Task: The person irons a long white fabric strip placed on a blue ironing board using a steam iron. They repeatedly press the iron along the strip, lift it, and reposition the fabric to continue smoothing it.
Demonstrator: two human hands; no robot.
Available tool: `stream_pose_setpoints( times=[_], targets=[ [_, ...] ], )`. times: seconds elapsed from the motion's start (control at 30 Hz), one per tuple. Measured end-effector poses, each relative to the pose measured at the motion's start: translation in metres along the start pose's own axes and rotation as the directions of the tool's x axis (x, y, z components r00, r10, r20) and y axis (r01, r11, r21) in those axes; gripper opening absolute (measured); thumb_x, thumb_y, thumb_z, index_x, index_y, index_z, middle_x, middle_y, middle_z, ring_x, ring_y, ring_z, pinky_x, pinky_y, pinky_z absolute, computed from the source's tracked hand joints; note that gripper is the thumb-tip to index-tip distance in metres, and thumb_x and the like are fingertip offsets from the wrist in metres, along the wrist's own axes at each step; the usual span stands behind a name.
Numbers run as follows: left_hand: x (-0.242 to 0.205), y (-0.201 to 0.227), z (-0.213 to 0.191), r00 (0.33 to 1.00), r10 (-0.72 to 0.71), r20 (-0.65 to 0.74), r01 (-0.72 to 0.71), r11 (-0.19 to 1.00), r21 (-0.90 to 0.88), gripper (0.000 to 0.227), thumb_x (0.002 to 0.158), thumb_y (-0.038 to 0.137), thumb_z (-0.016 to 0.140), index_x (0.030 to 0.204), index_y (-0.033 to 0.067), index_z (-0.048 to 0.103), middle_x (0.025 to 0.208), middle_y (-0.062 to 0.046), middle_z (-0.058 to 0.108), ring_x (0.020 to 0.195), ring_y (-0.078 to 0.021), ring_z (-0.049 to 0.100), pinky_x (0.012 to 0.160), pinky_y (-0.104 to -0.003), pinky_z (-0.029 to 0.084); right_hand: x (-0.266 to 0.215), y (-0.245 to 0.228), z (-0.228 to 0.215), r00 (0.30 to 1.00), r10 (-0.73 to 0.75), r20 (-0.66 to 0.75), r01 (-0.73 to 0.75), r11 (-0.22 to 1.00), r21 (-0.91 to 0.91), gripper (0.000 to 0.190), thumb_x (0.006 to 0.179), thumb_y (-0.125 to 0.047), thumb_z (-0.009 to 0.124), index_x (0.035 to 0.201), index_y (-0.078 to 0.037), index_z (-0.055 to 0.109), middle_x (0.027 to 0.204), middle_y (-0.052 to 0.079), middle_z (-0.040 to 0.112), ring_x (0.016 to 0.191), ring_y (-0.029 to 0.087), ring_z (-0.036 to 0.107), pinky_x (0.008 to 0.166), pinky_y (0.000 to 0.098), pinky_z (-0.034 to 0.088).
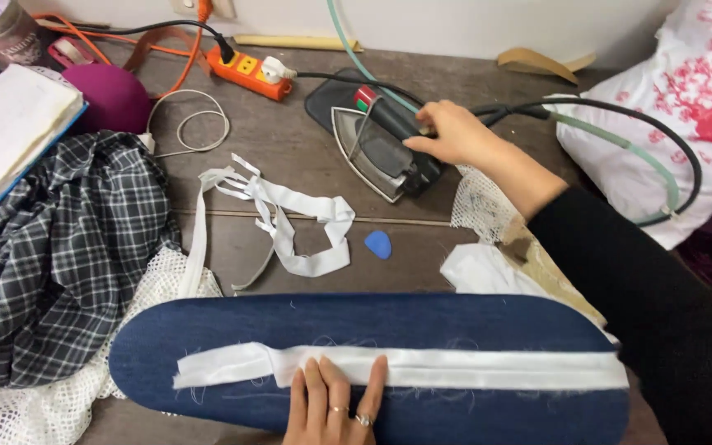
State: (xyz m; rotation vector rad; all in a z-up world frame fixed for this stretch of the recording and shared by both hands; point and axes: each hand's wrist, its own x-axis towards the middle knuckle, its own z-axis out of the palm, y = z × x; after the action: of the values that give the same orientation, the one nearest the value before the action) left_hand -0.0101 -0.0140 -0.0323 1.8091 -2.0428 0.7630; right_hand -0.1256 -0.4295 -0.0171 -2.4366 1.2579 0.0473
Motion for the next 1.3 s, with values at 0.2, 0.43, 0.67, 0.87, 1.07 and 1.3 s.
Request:
stream_pose_setpoints(
  times=[0.2,0.43,0.67,0.87,1.07,1.3],
  targets=[
    [-0.003,0.002,0.022,0.985,-0.024,-0.17,0.037,0.996,0.075,0.038,0.098,0.011,0.047,0.129,0.0301,0.053,0.091,-0.021,0.063,0.08,-0.035,0.067,0.071,-0.042,0.056,0.061,-0.035,0.006,0.875,0.191,0.444,-0.46,0.612,0.644,0.037,0.091,-0.03,0.066,0.106,0.002,0.055,0.081,0.017,0.067,0.066,0.023,0.067,0.058,0.0316,0.058],
    [0.006,-0.006,-0.003,1.0,-0.002,-0.026,0.002,1.0,-0.004,0.053,0.092,0.017,0.022,0.134,0.0253,0.053,0.097,-0.024,0.064,0.087,-0.0389,0.066,0.08,-0.047,0.054,0.038,-0.038,0.01,0.879,0.302,0.369,-0.469,0.687,0.555,0.042,0.09,-0.04,0.07,0.083,-0.007,0.046,0.06,0.004,0.047,0.045,0.013,0.039,0.044,0.0301,0.036],
    [0.007,-0.01,-0.03,0.94,0.123,0.319,-0.098,0.991,-0.093,0.061,0.09,0.034,0.041,0.148,0.0172,0.035,0.118,-0.035,0.051,0.108,-0.0484,0.052,0.095,-0.053,0.043,-0.073,-0.033,-0.05,0.958,0.188,0.218,-0.26,0.89,0.374,0.049,0.099,-0.046,0.062,0.074,-0.006,0.048,0.054,0.006,0.049,0.038,0.015,0.042,0.035,0.0289,0.033],
    [0.01,-0.014,-0.034,0.929,0.158,0.336,-0.142,0.987,-0.071,0.063,0.088,0.035,0.046,0.148,0.019,0.035,0.119,-0.032,0.05,0.109,-0.0463,0.051,0.1,-0.052,0.042,-0.201,-0.056,-0.115,0.972,0.149,0.184,-0.164,0.984,0.071,0.063,0.11,-0.035,0.046,0.056,-0.002,0.047,0.042,0.01,0.048,0.035,0.021,0.045,0.049,0.0324,0.037],
    [0.009,-0.014,-0.034,0.936,0.162,0.314,-0.153,0.987,-0.055,0.062,0.09,0.032,0.048,0.149,0.0193,0.034,0.116,-0.03,0.051,0.107,-0.0436,0.053,0.098,-0.05,0.045,-0.29,-0.018,-0.106,0.925,0.345,0.161,-0.359,0.931,0.066,0.034,0.091,-0.017,0.065,0.062,0.001,0.064,0.041,0.015,0.06,0.035,0.024,0.054,0.041,0.0332,0.042],
    [0.01,-0.014,-0.036,0.931,0.161,0.328,-0.158,0.987,-0.036,0.064,0.09,0.035,0.05,0.15,0.0189,0.032,0.114,-0.029,0.052,0.105,-0.0427,0.055,0.096,-0.049,0.045,-0.345,0.0,-0.073,0.887,0.372,0.273,-0.371,0.927,-0.059,0.062,0.066,-0.031,0.081,0.126,-0.024,0.069,0.05,0.01,0.069,0.042,0.021,0.052,0.046,0.0322,0.041]
  ],
)
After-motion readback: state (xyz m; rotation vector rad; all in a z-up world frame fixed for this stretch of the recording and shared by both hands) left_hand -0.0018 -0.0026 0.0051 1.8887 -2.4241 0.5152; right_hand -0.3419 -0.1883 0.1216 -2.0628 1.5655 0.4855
